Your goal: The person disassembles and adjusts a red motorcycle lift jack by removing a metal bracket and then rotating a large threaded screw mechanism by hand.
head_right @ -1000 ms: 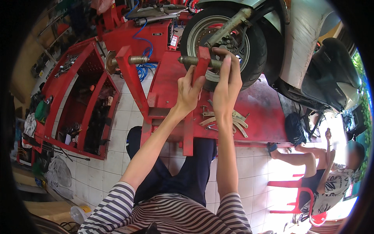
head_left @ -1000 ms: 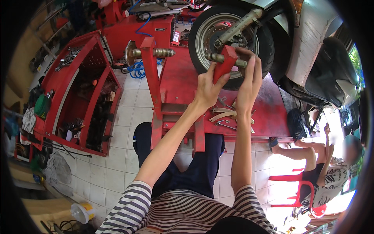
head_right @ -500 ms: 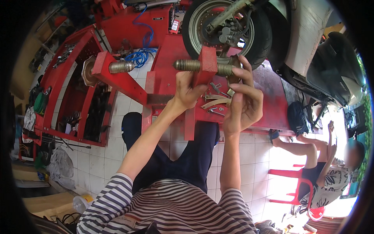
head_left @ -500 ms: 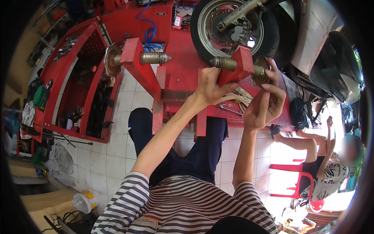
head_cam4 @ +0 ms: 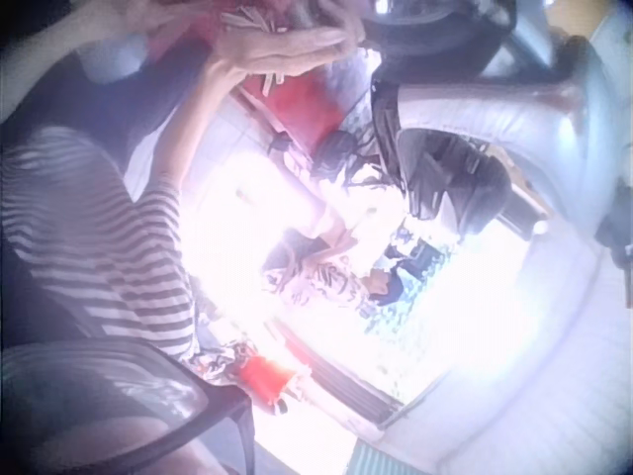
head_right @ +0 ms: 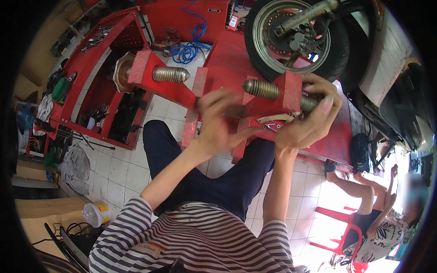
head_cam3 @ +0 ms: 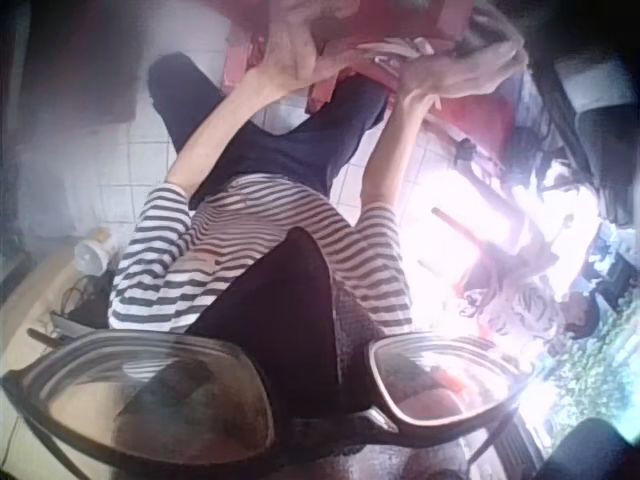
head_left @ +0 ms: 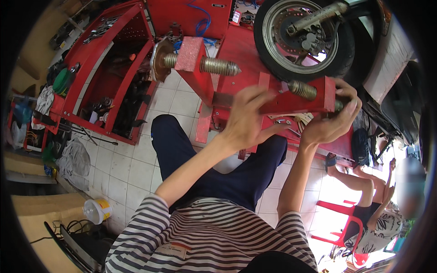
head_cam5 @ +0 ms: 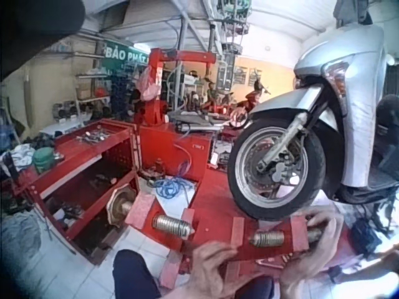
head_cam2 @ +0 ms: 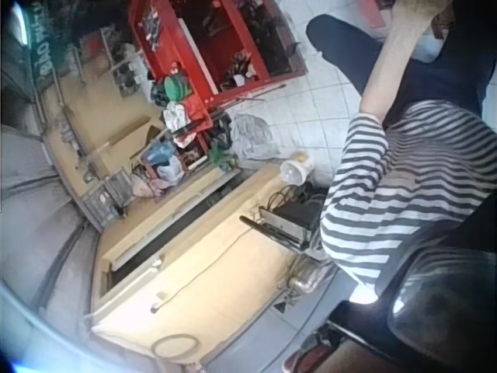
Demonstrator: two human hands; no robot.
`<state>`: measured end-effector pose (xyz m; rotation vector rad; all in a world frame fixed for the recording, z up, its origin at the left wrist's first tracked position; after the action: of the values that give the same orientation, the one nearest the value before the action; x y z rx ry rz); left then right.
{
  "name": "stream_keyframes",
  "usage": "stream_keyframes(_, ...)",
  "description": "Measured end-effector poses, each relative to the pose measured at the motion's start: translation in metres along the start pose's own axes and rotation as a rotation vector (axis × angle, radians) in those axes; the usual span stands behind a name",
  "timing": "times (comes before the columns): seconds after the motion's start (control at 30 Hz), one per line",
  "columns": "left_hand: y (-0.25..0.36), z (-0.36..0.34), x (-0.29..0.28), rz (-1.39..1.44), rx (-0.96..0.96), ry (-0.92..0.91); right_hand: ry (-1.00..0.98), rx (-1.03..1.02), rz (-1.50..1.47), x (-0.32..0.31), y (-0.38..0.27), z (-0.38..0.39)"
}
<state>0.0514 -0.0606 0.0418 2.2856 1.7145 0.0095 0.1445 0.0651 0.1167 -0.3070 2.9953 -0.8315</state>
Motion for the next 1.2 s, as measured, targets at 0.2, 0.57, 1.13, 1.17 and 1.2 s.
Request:
stream_keyframes(0.2, -0.051, 0.021, -0.089, -0.144, -0.463, 0.334, 0.044, -0.046, -0.19, 0.009, -0.003, 0.009)
stream_keyframes(0.57, -0.086, 0.006, -0.069, 0.339, -0.524, 0.197, 0.023, -0.193, -0.386, 0.012, 0.006, 0.008)
stream_keyframes(1.13, -0.112, 0.001, -0.089, 0.608, -0.544, 0.202, -0.265, 0.258, -0.169, 0.017, -0.02, 0.0)
stream_keyframes(1.17, -0.114, 0.001, -0.09, 0.589, -0.549, 0.191, -0.279, 0.258, -0.154, 0.018, -0.016, -0.001)
stream_keyframes(1.2, -0.116, 0.001, -0.09, 0.57, -0.554, 0.178, -0.27, 0.239, -0.141, 0.019, -0.014, -0.003)
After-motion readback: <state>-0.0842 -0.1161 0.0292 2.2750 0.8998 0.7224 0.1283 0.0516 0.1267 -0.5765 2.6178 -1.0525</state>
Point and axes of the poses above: each hand's wrist, its own z-axis away from the middle knuckle, its own x-axis out of the palm, y = z × x, the point moved 3 cm from there along -z, towards the middle knuckle, and after that the axes turned 3 degrees about z, right-handed, at the moved point
